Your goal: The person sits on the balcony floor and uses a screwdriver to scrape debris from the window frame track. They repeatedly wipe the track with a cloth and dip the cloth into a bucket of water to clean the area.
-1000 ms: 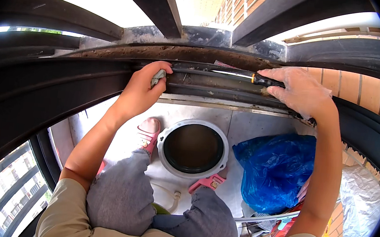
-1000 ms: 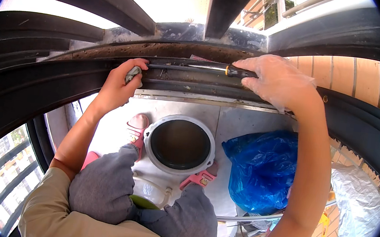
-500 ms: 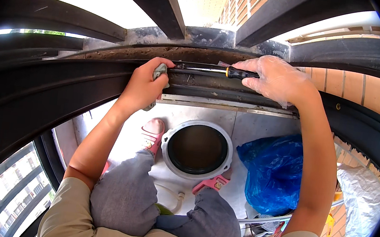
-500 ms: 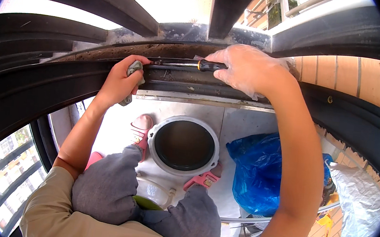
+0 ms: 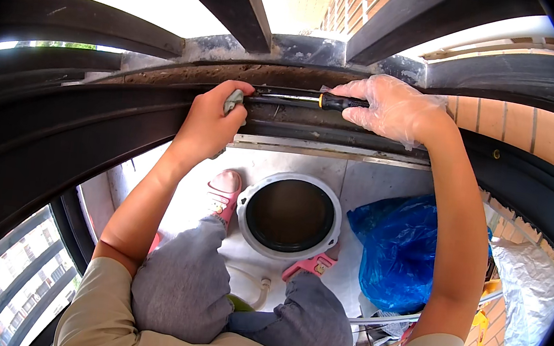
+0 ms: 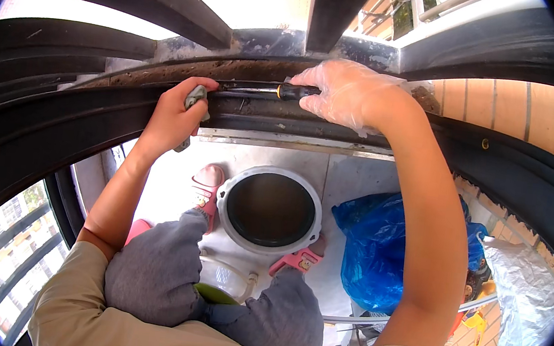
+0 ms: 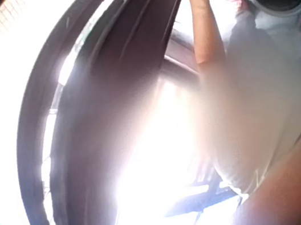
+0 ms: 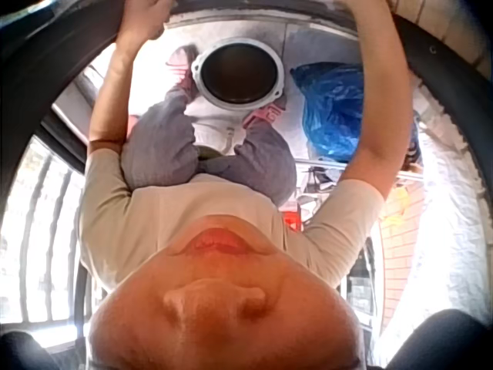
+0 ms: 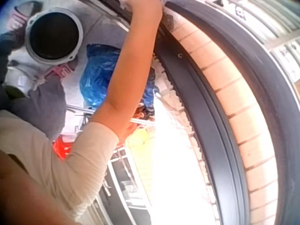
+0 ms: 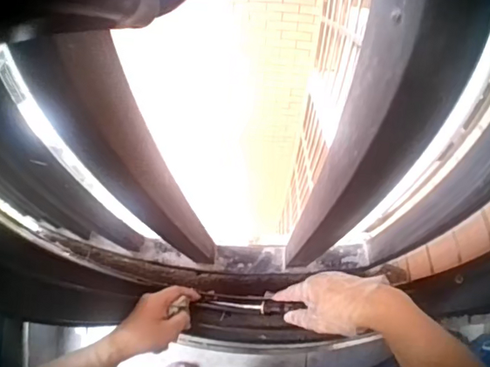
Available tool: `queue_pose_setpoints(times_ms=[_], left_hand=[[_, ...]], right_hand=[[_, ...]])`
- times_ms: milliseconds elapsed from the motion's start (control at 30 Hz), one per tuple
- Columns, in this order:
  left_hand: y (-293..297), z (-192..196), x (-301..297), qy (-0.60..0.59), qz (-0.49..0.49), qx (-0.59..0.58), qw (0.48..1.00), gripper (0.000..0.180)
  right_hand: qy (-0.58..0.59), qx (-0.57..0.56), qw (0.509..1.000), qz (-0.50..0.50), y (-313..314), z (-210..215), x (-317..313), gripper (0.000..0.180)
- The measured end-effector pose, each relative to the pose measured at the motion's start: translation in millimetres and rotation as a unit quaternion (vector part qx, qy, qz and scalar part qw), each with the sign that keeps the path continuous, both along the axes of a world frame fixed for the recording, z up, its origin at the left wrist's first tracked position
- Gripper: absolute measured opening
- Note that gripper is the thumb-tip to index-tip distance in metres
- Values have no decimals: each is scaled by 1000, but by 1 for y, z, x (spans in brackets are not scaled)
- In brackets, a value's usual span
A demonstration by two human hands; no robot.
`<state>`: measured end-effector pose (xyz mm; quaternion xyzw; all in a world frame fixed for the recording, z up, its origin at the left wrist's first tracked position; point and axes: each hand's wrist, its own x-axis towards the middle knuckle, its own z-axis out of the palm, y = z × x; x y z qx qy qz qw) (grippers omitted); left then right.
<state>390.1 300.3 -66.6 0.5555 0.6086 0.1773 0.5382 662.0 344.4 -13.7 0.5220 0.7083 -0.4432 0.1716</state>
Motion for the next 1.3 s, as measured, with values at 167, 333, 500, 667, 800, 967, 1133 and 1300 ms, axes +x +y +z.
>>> queue_pose_setpoints(times_ms=[167, 333, 500, 667, 800, 967, 1133, 1300], left_hand=[[-1, -2, 1, 20, 9, 22, 1000, 28], [-3, -5, 3, 53, 23, 52, 997, 25], [-5, -8, 8, 68, 22, 119, 990, 20], [-1, -22, 8, 71, 74, 137, 985, 15], [1, -19, 13, 59, 114, 91, 988, 11], [0, -17, 15, 38, 133, 94, 986, 9], [-3, 12, 23, 30, 146, 164, 975, 6], [6, 40, 52, 54, 62, 334, 939, 8]], right_hand=[[26, 8, 1000, 7, -1, -9, 1, 42], [61, -3, 998, -17, -3, -17, 4, 41], [74, 7, 997, -22, -5, -22, 7, 41], [88, 16, 996, -17, -4, -23, 5, 41], [91, 12, 995, -28, -5, -19, 5, 40], [112, -2, 992, -54, -8, -12, 6, 39], [201, 22, 973, -112, -24, 5, 16, 40], [233, -12, 933, -275, -55, 42, 29, 40]])
